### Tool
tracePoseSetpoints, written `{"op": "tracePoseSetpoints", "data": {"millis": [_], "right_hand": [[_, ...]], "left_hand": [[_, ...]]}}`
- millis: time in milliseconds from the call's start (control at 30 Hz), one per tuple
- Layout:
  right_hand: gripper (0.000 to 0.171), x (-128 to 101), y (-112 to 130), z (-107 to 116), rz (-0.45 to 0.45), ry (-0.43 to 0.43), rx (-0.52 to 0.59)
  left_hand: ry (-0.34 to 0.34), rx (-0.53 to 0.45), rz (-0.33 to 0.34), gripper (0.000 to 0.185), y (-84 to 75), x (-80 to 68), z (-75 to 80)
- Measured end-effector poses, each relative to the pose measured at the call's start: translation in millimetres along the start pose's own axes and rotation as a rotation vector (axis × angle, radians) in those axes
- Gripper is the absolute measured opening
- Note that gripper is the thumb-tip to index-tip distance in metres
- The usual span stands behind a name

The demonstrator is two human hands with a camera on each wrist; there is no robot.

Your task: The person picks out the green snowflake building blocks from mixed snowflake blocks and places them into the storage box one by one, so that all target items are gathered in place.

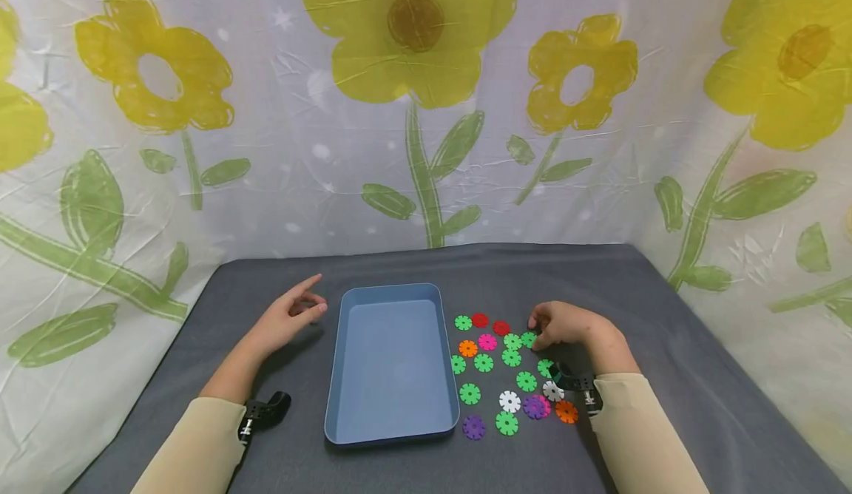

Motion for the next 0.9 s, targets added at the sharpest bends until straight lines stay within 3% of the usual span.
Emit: {"op": "tracePoseSetpoints", "data": {"millis": [167, 267, 500, 900], "right_hand": [[0.028, 0.3, -1.1, -3.8, 0.009, 0.012, -0.027], [0.026, 1.2, -0.9, -3.7, 0.004, 0.011, -0.044], [0.025, 1.9, 1.2, -1.0, -0.019, -0.011, -0.078], [0.034, -10.5, 27.1, 13.0, 0.098, -0.053, 0.089]], "left_hand": [[0.195, -0.132, -0.046, 0.065, -2.0, 3.5, -14.4], [0.254, -0.136, -0.040, 0.065, -1.8, 5.8, -20.3], [0.242, -0.119, -0.026, 0.066, 2.4, 5.7, -22.3], [0.223, -0.132, -0.039, 0.064, 8.4, 2.8, -27.0]]}}
Point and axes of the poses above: each hand's wrist, its own x-axis towards the middle knuckle, its own z-axis out of the back of the hand, y = z × x, the point moved 5 cm from there along x, towards the middle knuckle, and after that the axes turned 6 degrees about y, right-handed, at the moved point
